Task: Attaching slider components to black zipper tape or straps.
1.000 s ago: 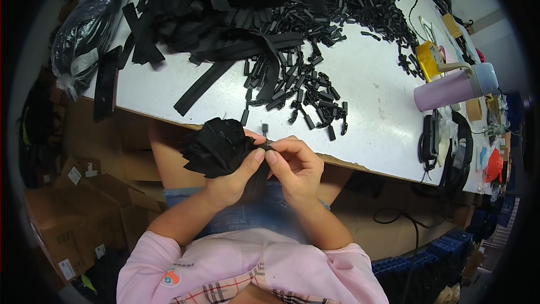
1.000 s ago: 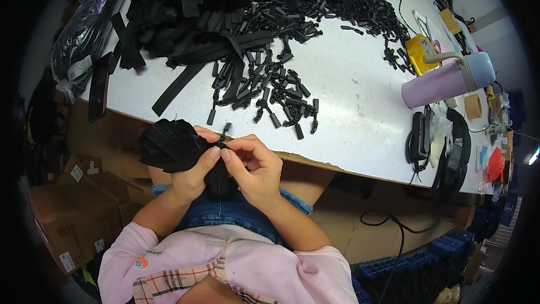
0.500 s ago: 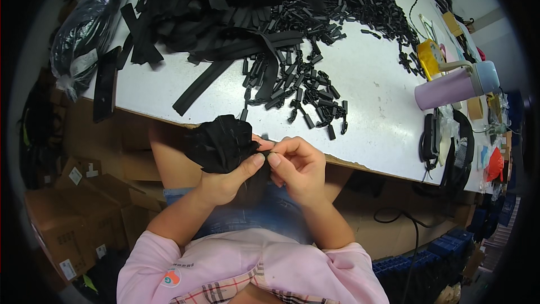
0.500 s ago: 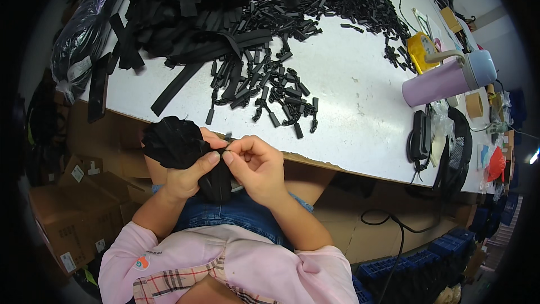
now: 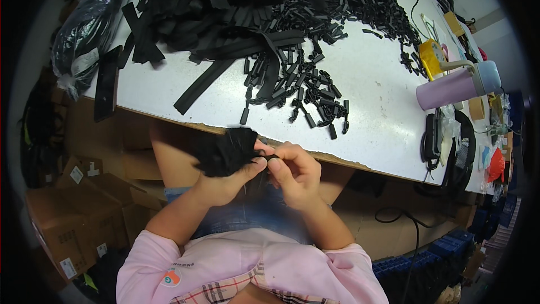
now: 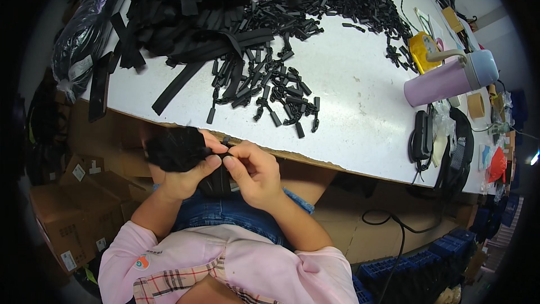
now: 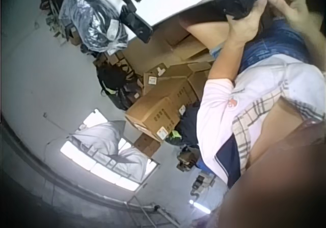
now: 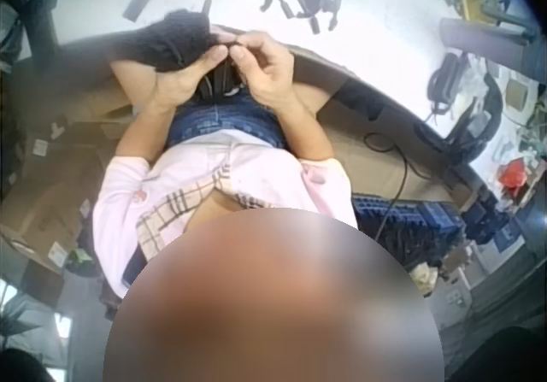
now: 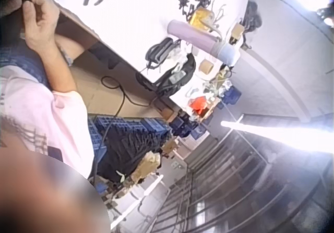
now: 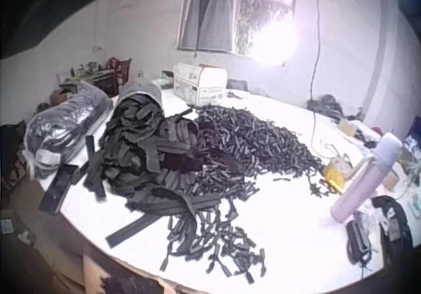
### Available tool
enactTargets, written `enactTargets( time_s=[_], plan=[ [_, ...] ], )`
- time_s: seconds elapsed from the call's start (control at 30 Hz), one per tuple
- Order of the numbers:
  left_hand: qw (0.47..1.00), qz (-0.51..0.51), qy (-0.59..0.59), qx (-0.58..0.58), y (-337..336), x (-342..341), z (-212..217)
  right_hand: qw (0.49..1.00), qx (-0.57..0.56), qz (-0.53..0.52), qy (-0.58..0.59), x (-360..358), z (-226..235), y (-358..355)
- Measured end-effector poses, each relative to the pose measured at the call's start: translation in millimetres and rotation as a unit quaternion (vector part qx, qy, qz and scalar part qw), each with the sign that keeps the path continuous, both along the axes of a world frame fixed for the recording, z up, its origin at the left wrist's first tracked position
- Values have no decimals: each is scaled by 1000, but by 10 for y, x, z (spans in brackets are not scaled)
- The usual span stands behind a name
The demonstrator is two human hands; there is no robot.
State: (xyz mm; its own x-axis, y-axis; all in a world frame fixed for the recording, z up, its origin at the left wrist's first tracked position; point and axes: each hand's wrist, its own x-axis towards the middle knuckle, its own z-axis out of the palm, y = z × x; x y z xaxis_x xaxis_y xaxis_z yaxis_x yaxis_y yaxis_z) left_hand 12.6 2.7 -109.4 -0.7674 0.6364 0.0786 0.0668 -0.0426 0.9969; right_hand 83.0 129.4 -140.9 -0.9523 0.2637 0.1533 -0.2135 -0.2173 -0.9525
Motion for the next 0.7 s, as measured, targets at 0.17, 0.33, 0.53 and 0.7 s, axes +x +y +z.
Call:
enactTargets(
  time_s=[0.17,0.33,0.53,0.7],
  plan=[
    [987,27,-160,20,-31,42,-109,988,129,-82,28,-31,126,-17],
    [998,43,-34,29,12,66,-103,990,-50,89,-94,-80,194,153],
    [983,38,-155,96,-68,-56,-181,969,188,146,-65,-52,198,85],
    [986,47,-152,51,-93,52,-112,985,170,16,-6,-53,183,69]
  ],
)
